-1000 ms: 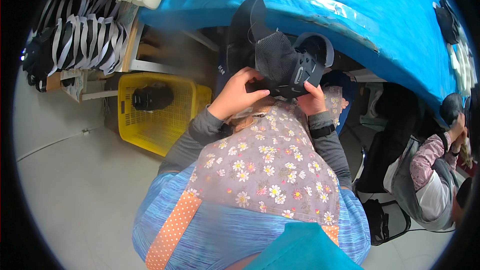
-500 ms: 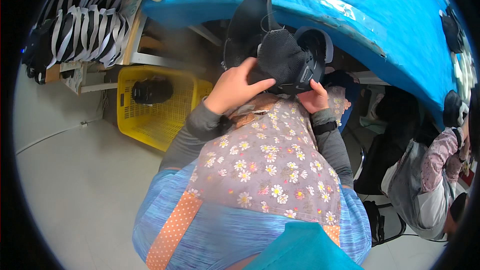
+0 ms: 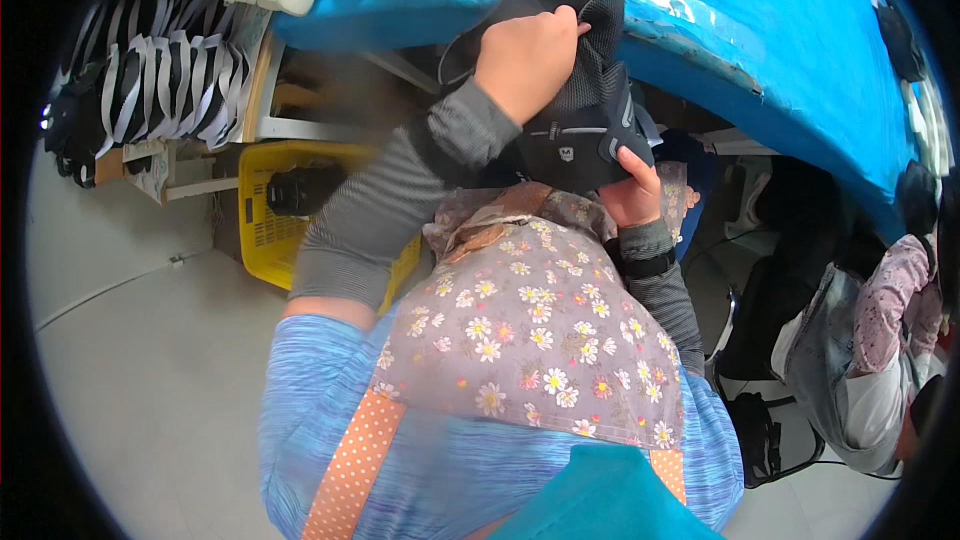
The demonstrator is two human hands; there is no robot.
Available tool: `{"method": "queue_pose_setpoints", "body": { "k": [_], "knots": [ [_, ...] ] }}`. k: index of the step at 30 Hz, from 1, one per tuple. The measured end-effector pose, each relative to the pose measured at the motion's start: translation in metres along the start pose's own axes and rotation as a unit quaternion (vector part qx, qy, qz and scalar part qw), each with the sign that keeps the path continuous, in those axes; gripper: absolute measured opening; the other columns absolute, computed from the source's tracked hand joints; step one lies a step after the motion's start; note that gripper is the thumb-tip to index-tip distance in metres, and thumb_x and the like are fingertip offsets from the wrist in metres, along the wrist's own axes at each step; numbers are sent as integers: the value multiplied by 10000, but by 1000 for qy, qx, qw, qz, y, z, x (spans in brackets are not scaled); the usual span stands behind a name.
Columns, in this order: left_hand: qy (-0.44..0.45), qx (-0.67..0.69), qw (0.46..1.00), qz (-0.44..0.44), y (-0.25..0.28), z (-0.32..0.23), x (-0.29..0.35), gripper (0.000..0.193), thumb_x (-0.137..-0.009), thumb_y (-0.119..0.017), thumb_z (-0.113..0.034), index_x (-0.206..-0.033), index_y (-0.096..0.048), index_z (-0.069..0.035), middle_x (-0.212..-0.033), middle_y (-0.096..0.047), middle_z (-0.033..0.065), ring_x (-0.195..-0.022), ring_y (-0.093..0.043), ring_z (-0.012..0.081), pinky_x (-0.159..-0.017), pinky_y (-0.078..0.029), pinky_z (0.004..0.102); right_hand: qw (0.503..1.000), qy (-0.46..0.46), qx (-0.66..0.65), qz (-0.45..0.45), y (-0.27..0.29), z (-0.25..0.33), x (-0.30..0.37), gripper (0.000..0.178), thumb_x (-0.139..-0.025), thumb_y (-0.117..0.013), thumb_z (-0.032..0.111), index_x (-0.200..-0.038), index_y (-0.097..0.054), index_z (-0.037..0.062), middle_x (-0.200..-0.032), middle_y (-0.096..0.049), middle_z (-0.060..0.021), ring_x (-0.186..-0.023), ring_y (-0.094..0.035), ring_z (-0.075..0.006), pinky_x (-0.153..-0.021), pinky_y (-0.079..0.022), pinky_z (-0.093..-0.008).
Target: The person assembles a shoe by hand, first fitting a black inner lining into a grey shoe shell and then inserting a white foam padding component into the heel area before smoothing the interior.
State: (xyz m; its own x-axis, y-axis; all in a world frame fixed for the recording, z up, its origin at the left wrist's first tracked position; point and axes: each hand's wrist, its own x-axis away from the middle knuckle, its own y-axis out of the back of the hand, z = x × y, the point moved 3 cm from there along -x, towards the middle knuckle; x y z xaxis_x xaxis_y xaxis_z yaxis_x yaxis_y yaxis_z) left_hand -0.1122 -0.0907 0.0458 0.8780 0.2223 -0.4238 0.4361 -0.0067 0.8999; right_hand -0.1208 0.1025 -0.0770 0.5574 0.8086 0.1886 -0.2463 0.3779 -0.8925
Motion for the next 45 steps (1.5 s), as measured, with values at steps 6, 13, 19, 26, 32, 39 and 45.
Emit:
{"method": "queue_pose_setpoints", "body": {
  "k": [6,13,19,26,32,39,45],
  "knots": [
    [-151,-15,988,33,-62,8,-10,357,-974,-571,-324,-713,-652,-95,-608,-641,95,-568,-674,278,-469,-512,375,999,-4,-26,-46,22,-9,-9,400,-906,-605,58,-1296,-571,-25,-1249,-649,-125,-1179,-609,-263,-1059,-454,-419],
    [-212,4,972,99,-105,7,-11,271,-978,-524,-255,-990,-695,-46,-913,-707,169,-778,-707,334,-649,-590,410,998,-36,-45,-30,45,-22,-14,480,-942,-570,152,-1388,-496,-9,-1375,-579,-153,-1288,-533,-299,-1126,-378,-448],
    [-124,70,981,130,-120,18,8,259,-962,-503,-183,-1031,-667,5,-969,-692,213,-858,-695,369,-746,-582,440,995,-41,-75,-55,34,-25,-7,590,-920,-581,306,-1429,-467,31,-1440,-527,-153,-1332,-492,-324,-1150,-341,-482],
    [-47,36,993,101,-95,17,7,346,-979,-509,-340,-862,-687,-67,-777,-693,167,-688,-679,355,-621,-545,473,985,-67,-150,-52,17,-26,4,573,-925,-617,253,-1430,-454,38,-1425,-533,-148,-1324,-497,-333,-1149,-348,-513],
    [-16,27,993,112,-52,-4,-15,415,-964,-541,-378,-725,-687,-72,-678,-674,164,-637,-675,366,-574,-539,471,985,-57,-165,9,7,-6,1,498,-928,-572,186,-1383,-494,-4,-1363,-577,-176,-1263,-551,-343,-1110,-401,-503],
    [-115,-4,976,186,-106,16,9,238,-994,-517,-234,-1090,-661,-71,-903,-678,176,-721,-684,347,-613,-571,426,983,-73,-157,-61,29,-15,-9,461,-938,-589,197,-1341,-530,-18,-1308,-614,-163,-1208,-590,-313,-1087,-431,-476],
    [-105,49,976,186,-134,26,15,268,-1008,-494,-212,-1206,-627,-90,-975,-671,215,-811,-671,388,-690,-559,447,960,-122,-251,-31,29,-27,-2,582,-946,-602,345,-1429,-461,52,-1428,-534,-146,-1316,-507,-313,-1143,-358,-501]
  ]
}}
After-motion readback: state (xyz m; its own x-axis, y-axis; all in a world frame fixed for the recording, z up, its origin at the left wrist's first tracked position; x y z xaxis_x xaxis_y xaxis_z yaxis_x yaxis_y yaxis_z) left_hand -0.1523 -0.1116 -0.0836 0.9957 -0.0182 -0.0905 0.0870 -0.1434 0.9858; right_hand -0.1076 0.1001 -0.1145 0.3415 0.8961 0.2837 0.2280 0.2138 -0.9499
